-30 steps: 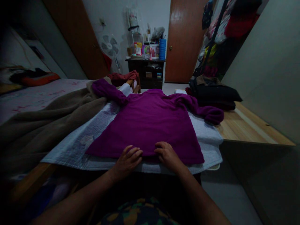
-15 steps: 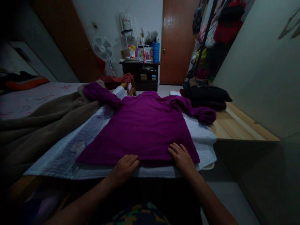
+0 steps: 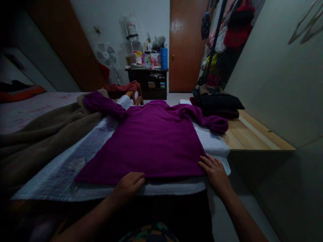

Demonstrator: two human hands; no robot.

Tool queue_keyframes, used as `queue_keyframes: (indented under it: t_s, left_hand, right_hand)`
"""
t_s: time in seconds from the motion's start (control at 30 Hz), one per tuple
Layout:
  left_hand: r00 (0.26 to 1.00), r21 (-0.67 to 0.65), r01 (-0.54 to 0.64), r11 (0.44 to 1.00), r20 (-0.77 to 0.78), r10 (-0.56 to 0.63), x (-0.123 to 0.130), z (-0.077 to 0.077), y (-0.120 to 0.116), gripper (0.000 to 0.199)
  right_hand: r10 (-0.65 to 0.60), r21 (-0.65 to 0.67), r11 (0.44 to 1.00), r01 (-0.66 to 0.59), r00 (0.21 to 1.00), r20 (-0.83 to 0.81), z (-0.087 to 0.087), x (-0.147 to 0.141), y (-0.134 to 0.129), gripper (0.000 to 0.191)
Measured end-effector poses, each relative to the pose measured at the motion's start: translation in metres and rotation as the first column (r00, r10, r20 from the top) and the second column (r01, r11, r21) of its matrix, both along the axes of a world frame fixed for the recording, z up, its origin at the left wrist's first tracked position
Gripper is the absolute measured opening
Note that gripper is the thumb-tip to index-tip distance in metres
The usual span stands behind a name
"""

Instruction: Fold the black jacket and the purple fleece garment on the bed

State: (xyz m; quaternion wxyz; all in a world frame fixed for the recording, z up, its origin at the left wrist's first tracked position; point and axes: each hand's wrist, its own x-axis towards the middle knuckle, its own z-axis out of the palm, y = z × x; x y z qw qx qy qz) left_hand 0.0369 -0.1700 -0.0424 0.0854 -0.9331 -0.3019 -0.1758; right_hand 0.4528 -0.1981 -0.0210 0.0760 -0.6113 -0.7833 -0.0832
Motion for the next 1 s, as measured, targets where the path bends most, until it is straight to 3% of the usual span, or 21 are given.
queue_keyframes:
  t_s: [0.1, 0.2, 0.27, 0.3, 0.4, 0.47, 0.57, 0.7, 0.77, 0.87, 1.0]
  left_hand:
    - [1.0, -0.094, -0.027, 0.995, 0.005, 0.028, 0.002, 0.008, -0.003, 0.023]
    - [0.995, -0.316, -0.047, 0.948, 0.067, 0.071, 0.004, 0.027, 0.0, 0.042]
    - [0.984, -0.469, -0.062, 0.881, 0.12, 0.133, 0.004, 0.042, 0.013, 0.054]
    - [0.973, -0.513, -0.086, 0.854, 0.14, 0.182, 0.004, 0.048, 0.022, 0.051]
    - [0.94, -0.443, -0.245, 0.863, 0.111, 0.324, 0.0, 0.056, 0.059, 0.041]
    - [0.916, -0.361, -0.371, 0.855, 0.007, 0.401, -0.005, 0.049, 0.082, 0.043]
    - [0.849, -0.3, -0.528, 0.795, -0.151, 0.507, -0.014, 0.03, 0.099, 0.053]
    - [0.751, -0.247, -0.66, 0.71, -0.252, 0.61, -0.033, 0.012, 0.098, 0.063]
    - [0.669, -0.207, -0.743, 0.637, -0.271, 0.692, -0.049, 0.009, 0.096, 0.065]
    - [0.501, -0.152, -0.865, 0.478, -0.3, 0.812, -0.076, 0.009, 0.093, 0.071]
    - [0.474, -0.139, -0.879, 0.456, -0.36, 0.803, -0.099, 0.013, 0.088, 0.075]
  right_hand:
    - [-0.068, -0.094, 0.993, 0.076, 0.994, 0.084, 0.009, -0.005, -0.002, 0.05]
    - [-0.087, -0.213, 0.971, 0.109, 0.99, 0.11, 0.032, -0.024, 0.004, 0.045]
    - [-0.017, -0.278, 0.96, 0.024, 0.999, 0.031, 0.052, -0.051, 0.017, 0.042]
    - [0.045, -0.305, 0.951, -0.053, 0.998, -0.033, 0.061, -0.068, 0.026, 0.044]
    - [0.146, -0.326, 0.924, -0.201, 0.972, -0.186, 0.075, -0.132, 0.06, 0.046]
    - [0.193, -0.329, 0.903, -0.277, 0.945, -0.264, 0.07, -0.175, 0.083, 0.051]
    - [0.284, -0.312, 0.866, -0.39, 0.898, -0.335, 0.043, -0.217, 0.113, 0.061]
    - [0.293, -0.343, 0.856, -0.387, 0.909, -0.295, 0.006, -0.223, 0.15, 0.065]
    - [0.226, -0.345, 0.887, -0.308, 0.939, -0.259, -0.004, -0.211, 0.169, 0.066]
    - [0.05, -0.342, 0.933, -0.115, 0.98, -0.193, -0.011, -0.188, 0.198, 0.066]
    - [-0.175, -0.322, 0.938, 0.132, 0.978, -0.109, -0.016, -0.164, 0.226, 0.069]
